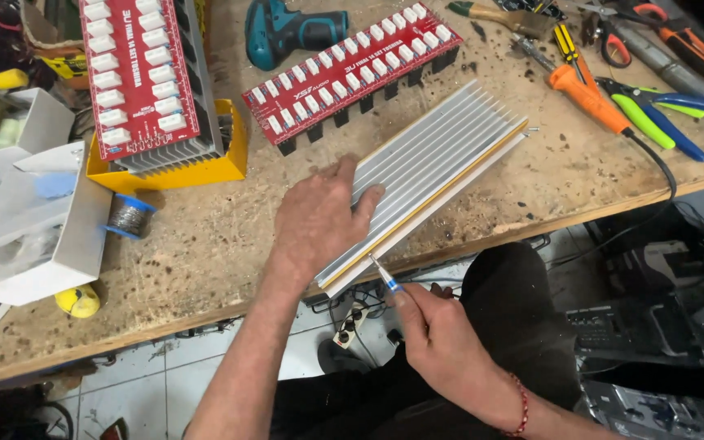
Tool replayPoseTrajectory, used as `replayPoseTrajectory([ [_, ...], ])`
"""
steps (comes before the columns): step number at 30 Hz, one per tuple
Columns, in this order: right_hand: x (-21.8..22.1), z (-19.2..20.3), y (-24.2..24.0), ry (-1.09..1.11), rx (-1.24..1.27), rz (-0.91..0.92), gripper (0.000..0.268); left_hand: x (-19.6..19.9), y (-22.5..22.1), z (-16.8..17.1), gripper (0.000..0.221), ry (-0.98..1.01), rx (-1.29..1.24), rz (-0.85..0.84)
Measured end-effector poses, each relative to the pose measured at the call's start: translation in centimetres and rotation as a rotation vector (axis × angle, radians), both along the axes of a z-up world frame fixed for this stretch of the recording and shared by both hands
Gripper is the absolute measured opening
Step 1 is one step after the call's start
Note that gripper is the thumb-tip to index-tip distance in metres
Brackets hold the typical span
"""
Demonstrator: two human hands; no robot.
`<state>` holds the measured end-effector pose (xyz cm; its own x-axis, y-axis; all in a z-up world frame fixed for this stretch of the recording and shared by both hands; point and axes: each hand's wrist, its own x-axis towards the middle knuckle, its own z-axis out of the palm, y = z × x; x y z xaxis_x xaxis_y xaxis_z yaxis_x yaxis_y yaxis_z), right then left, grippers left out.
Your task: The person is measuring and marking an aluminum heat sink and a wooden strip using a scribe and a ruler on an electronics repair bench.
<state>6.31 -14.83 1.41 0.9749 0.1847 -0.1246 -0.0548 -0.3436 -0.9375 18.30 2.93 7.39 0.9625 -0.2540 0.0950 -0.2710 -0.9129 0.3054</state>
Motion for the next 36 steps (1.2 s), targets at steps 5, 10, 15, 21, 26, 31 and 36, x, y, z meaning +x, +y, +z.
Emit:
replayPoseTrajectory([
  [5,0.3,-0.8,-0.5,-0.194,-0.620,0.248,0.031,0.3,-0.2,0.0,0.061,0.029,0.052,0.063],
  [10,-0.4,-1.7,0.0,-0.743,-1.250,0.183,0.034,0.2,-0.2,-0.1,0.056,0.074,0.033,0.067],
  [15,-0.6,2.1,0.4,-1.129,-1.585,0.110,0.022,-0.2,0.1,0.8,0.051,0.117,-0.016,0.074],
  [21,0.9,3.7,-0.2,0.331,0.504,-0.059,0.033,-2.1,0.3,2.3,0.055,0.071,-0.132,0.086],
  [26,2.1,1.9,-1.0,0.856,1.279,0.018,0.028,-2.5,0.0,3.5,0.053,0.073,-0.166,0.085],
  [31,2.0,0.6,-0.4,0.110,0.239,0.076,0.025,-2.3,-0.2,3.4,0.054,0.081,-0.174,0.090],
  [36,0.8,1.4,0.5,-0.827,-1.002,0.160,0.028,-1.9,-0.1,2.9,0.054,0.083,-0.161,0.087],
])
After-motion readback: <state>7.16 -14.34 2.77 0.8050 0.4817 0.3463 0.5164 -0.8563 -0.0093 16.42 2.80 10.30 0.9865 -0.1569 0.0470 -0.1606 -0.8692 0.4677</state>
